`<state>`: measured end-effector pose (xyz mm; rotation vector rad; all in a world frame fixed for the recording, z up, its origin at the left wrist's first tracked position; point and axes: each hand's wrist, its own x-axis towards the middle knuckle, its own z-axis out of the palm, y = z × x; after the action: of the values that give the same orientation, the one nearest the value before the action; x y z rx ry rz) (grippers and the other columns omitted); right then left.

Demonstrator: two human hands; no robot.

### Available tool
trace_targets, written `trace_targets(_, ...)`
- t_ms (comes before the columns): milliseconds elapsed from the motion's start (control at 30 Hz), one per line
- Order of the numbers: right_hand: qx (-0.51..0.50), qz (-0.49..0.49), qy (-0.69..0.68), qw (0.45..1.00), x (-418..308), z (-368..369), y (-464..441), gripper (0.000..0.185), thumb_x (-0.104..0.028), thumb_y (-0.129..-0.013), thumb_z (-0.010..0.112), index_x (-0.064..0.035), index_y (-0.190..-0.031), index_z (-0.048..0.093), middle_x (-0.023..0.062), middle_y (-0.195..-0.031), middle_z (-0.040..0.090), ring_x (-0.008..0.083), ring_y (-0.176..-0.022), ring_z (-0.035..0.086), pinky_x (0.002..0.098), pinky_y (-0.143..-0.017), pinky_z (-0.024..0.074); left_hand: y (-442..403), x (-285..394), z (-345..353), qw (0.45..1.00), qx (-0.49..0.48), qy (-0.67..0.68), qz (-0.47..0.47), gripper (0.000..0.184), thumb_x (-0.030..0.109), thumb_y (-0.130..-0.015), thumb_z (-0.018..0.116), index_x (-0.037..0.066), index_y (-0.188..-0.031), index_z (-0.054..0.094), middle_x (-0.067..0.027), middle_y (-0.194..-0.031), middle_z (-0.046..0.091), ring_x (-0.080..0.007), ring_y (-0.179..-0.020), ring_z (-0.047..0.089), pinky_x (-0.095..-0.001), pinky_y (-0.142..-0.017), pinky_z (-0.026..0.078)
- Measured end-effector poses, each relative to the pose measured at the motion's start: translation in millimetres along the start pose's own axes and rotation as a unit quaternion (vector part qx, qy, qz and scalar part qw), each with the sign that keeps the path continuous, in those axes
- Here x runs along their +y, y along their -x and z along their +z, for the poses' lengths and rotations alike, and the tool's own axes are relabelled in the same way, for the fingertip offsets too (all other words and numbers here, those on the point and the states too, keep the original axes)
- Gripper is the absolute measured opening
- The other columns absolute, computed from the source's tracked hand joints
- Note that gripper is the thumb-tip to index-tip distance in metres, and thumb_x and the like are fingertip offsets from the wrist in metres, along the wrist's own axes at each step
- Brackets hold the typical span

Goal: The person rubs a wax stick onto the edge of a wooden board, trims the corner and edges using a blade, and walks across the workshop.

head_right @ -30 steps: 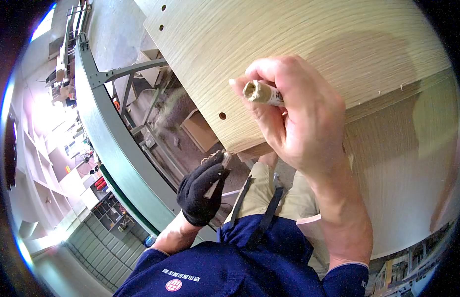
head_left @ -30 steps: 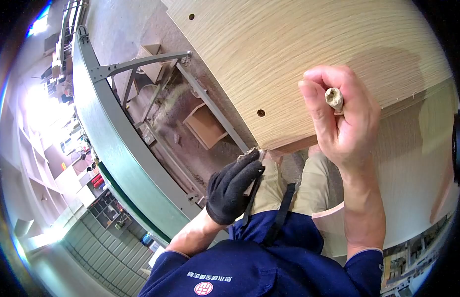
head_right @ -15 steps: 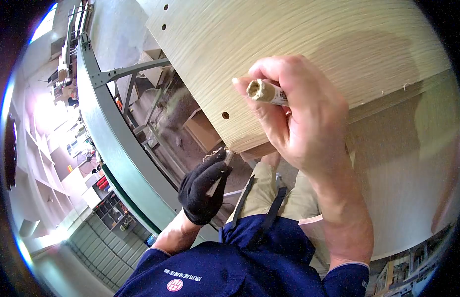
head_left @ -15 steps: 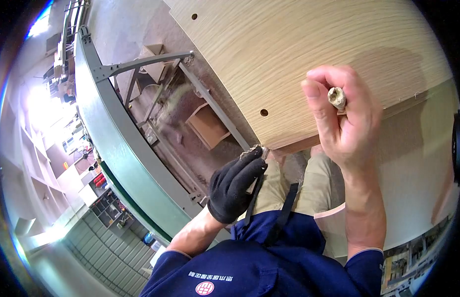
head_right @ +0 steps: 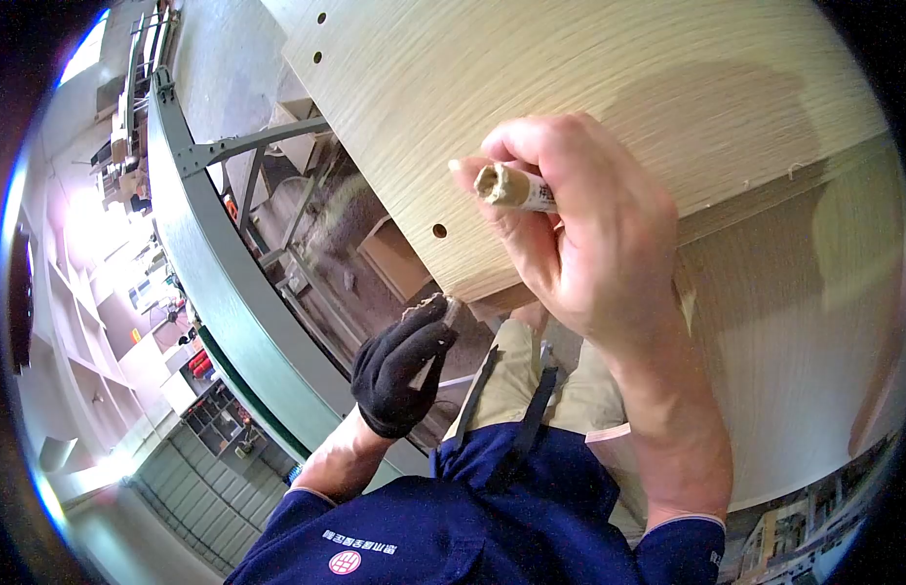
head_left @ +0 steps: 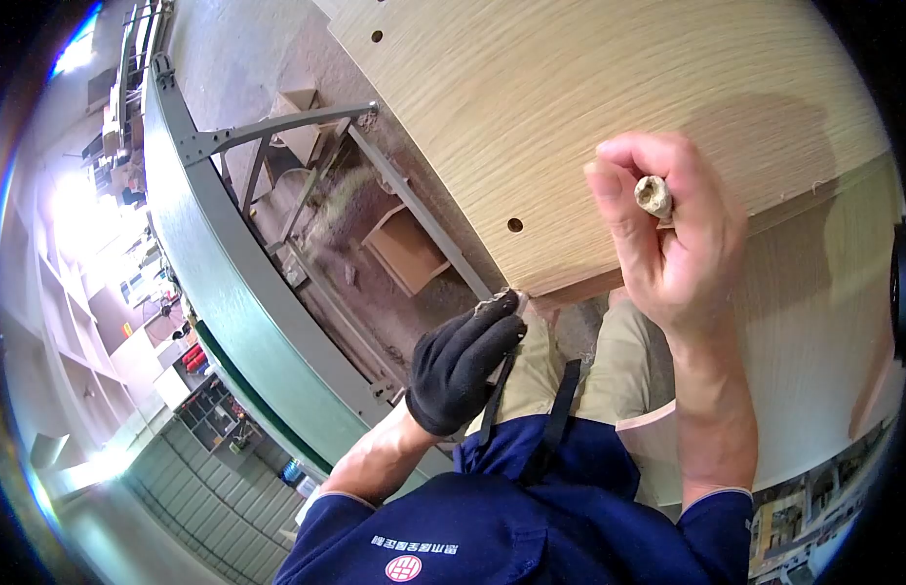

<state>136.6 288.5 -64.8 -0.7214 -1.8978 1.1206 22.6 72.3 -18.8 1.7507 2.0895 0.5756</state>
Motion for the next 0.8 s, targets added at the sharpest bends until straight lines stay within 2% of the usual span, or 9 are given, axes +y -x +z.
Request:
trace_targets(67, 0.008, -0.002, -0.003, 1.000, 0.1, 1.4, -0.2, 0.017, -0.023, -0.092, 0.073, -0.0069, -0.093, 0.066, 0.0019, -0.077, 0.066, 0.0098, -0.062, 0.061, 0.0253, -0.051, 0.0474, -8.4, 5.0, 1.3, 1.000, 0.014, -0.001, -0.006, 0.032, -0.004, -0.076, 0.079, 0.005, -0.105, 0.070, -0.0192, -0.112, 0.072, -0.0314, -0.099, 0.073, -0.0359, -0.081, 0.057)
trace_targets(167, 0.011, -0.007, -0.001, 1.000, 0.6, 2.1, -0.5, 0.018, -0.023, -0.092, 0.073, -0.0069, -0.093, 0.066, 0.0016, -0.077, 0.065, 0.0100, -0.062, 0.061, 0.0257, -0.051, 0.0471, -3.2, 2.0, 1.2, 0.999, 0.015, 0.017, -0.027, 0.031, -0.004, -0.076, 0.079, 0.005, -0.104, 0.070, -0.0189, -0.112, 0.072, -0.0315, -0.100, 0.073, -0.0365, -0.083, 0.057)
trace_targets(267, 0.006, 0.000, 0.007, 1.000, -0.4, 2.4, 1.1, 0.018, -0.024, -0.092, 0.073, -0.0068, -0.093, 0.066, 0.0015, -0.077, 0.066, 0.0106, -0.062, 0.061, 0.0258, -0.052, 0.0471, -2.3, -0.3, 0.9, 1.000, 0.005, 0.018, -0.005, 0.037, 0.002, -0.075, 0.075, -0.001, -0.111, 0.066, -0.0230, -0.116, 0.070, -0.0350, -0.098, 0.072, -0.0404, -0.083, 0.059)
trace_targets(367, 0.007, 0.006, 0.008, 1.000, -1.6, 1.4, -0.1, 0.019, -0.024, -0.092, 0.073, -0.0068, -0.093, 0.066, 0.0015, -0.077, 0.066, 0.0109, -0.062, 0.061, 0.0257, -0.052, 0.0470, -8.8, 2.4, -0.2, 0.999, 0.013, 0.028, -0.016, 0.036, -0.005, -0.075, 0.079, 0.004, -0.109, 0.067, -0.0201, -0.113, 0.072, -0.0325, -0.102, 0.072, -0.0377, -0.084, 0.057)
trace_targets(500, 0.008, 0.001, 0.004, 1.000, -1.0, 1.9, 0.1, 0.019, -0.024, -0.092, 0.072, -0.0071, -0.092, 0.065, 0.0017, -0.077, 0.066, 0.0108, -0.061, 0.060, 0.0254, -0.051, 0.0467, -5.4, 0.8, -1.1, 0.999, 0.021, 0.042, -0.025, 0.037, -0.006, -0.076, 0.079, 0.003, -0.110, 0.066, -0.0202, -0.114, 0.071, -0.0340, -0.104, 0.071, -0.0387, -0.086, 0.057)
trace_targets(733, -0.004, 0.009, 0.011, 1.000, -1.9, -0.5, 1.1, 0.018, -0.024, -0.093, 0.071, -0.0072, -0.093, 0.066, 0.0023, -0.079, 0.068, 0.0107, -0.060, 0.061, 0.0258, -0.051, 0.0474, -13.7, -6.9, -5.3, 0.999, -0.019, 0.029, 0.026, 0.038, -0.005, -0.077, 0.079, 0.004, -0.111, 0.065, -0.0195, -0.114, 0.071, -0.0332, -0.106, 0.071, -0.0393, -0.087, 0.057)
trace_targets(800, -0.003, 0.001, 0.016, 1.000, -1.3, -0.2, -0.4, 0.018, -0.024, -0.093, 0.071, -0.0070, -0.093, 0.066, 0.0023, -0.079, 0.068, 0.0111, -0.061, 0.061, 0.0259, -0.052, 0.0477, -21.2, -6.4, -8.6, 1.000, -0.014, -0.013, 0.021, 0.037, -0.004, -0.077, 0.079, 0.003, -0.110, 0.064, -0.0192, -0.112, 0.071, -0.0330, -0.105, 0.071, -0.0389, -0.086, 0.057)
